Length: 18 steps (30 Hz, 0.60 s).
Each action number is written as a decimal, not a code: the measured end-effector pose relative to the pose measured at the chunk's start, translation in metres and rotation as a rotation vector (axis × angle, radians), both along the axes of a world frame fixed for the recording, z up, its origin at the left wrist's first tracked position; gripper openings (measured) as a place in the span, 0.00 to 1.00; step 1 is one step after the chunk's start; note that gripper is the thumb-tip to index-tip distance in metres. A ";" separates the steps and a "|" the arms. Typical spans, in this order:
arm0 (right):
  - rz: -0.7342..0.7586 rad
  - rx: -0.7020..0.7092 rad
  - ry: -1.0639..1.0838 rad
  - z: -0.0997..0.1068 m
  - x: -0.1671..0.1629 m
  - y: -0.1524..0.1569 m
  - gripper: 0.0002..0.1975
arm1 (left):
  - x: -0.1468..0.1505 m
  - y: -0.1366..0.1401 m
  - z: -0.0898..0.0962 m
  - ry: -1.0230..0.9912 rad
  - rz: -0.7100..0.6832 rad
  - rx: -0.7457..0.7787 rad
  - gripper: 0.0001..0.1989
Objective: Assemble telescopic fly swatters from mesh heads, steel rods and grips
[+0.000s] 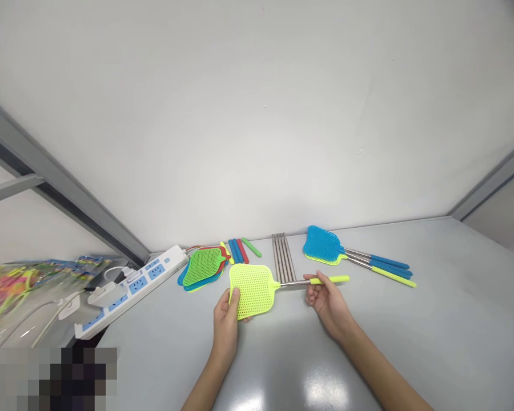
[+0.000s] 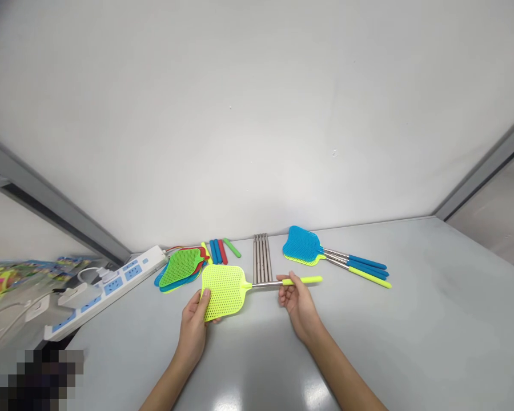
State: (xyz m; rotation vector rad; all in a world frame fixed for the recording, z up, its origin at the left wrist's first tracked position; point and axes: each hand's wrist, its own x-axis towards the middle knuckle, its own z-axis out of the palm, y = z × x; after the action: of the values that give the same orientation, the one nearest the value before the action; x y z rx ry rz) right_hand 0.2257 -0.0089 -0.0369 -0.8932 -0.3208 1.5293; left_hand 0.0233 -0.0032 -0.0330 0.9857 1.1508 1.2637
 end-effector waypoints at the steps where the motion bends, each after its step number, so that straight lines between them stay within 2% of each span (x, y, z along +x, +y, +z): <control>1: -0.033 -0.006 -0.009 0.000 0.004 0.001 0.14 | 0.000 0.000 0.000 0.002 0.005 0.002 0.13; 9: -0.176 0.001 -0.071 0.001 0.024 0.006 0.12 | 0.001 0.000 0.001 0.026 0.065 0.016 0.13; 13: -0.197 -0.008 -0.103 -0.001 0.026 0.007 0.12 | 0.001 -0.002 0.002 0.055 0.096 0.011 0.14; 18: -0.207 0.005 -0.067 0.001 0.026 0.006 0.12 | -0.002 -0.005 -0.001 0.242 0.197 0.154 0.14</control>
State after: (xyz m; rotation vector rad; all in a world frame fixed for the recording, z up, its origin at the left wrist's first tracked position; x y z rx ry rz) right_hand 0.2521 -0.0026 -0.0363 -0.9457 -0.2714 1.3097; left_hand 0.0218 -0.0082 -0.0340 1.1868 1.3793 1.4349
